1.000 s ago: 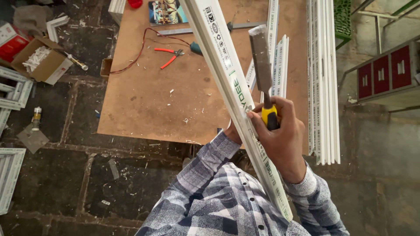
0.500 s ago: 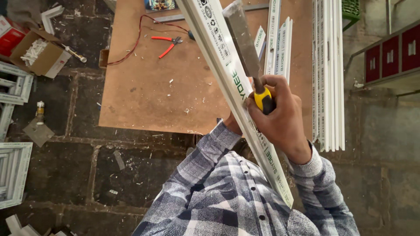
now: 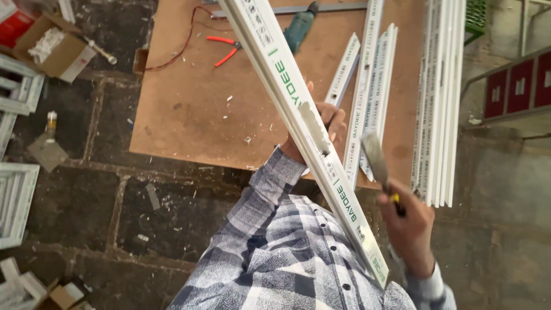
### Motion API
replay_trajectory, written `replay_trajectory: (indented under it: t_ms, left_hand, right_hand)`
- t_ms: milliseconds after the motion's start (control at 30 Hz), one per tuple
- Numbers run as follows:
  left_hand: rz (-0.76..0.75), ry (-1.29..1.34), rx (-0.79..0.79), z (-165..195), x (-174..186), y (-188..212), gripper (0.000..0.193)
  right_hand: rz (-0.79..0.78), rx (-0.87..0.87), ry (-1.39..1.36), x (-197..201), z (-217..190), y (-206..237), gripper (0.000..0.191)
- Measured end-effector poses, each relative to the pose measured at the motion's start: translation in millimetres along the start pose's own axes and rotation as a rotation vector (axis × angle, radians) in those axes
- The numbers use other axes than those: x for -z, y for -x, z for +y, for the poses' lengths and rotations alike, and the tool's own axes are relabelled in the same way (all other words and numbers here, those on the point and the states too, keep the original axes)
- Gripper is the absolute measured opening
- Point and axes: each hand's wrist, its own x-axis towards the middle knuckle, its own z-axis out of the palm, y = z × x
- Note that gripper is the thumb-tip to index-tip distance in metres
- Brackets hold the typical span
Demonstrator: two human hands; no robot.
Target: The person holds white PVC window profiles upright against a workbench and files their inner channels with a flat file, repositioning the profiles and moving finished ones aside while picking up additional profiles to file.
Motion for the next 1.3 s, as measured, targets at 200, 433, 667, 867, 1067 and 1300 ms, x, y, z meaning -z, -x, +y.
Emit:
replay_trajectory:
  t_ms: [200, 433, 667, 867, 1067, 1300]
  left_hand:
    - [0.015, 0.106, -0.016, 8.0, -1.9, 1.9, 0.072]
    - [-0.003, 0.184, 0.065, 0.0, 5.1, 0.3, 0.072]
    - [-0.134, 0.197, 0.076, -7.6, 15.3, -4.2, 0.076]
    - [-0.023, 0.109, 0.098, -13.7, 7.5, -0.9, 0.076]
    - [-0.057, 0.015, 0.016, -15.4, 12.4, -2.9, 0.076]
    - [-0.053, 0.099, 0.058, -44.2, 7.9, 2.7, 0.068]
  right_hand:
    - [-0.071, 0.181, 0.172, 2.9, -9.3, 25.1, 0.029]
    - [-0.077, 0.106, 0.324, 4.1, -38.6, 14.2, 0.033]
    - [-0.143, 0.068, 0.360, 18.7, -48.9, 7.4, 0.031]
    - [-0.098, 0.115, 0.521, 23.2, -63.3, 16.0, 0.029]
    - [-0.030, 0.168, 0.474, 5.1, -55.7, 13.6, 0.029]
    - [0.017, 0.202, 0.365, -8.5, -59.7, -6.4, 0.028]
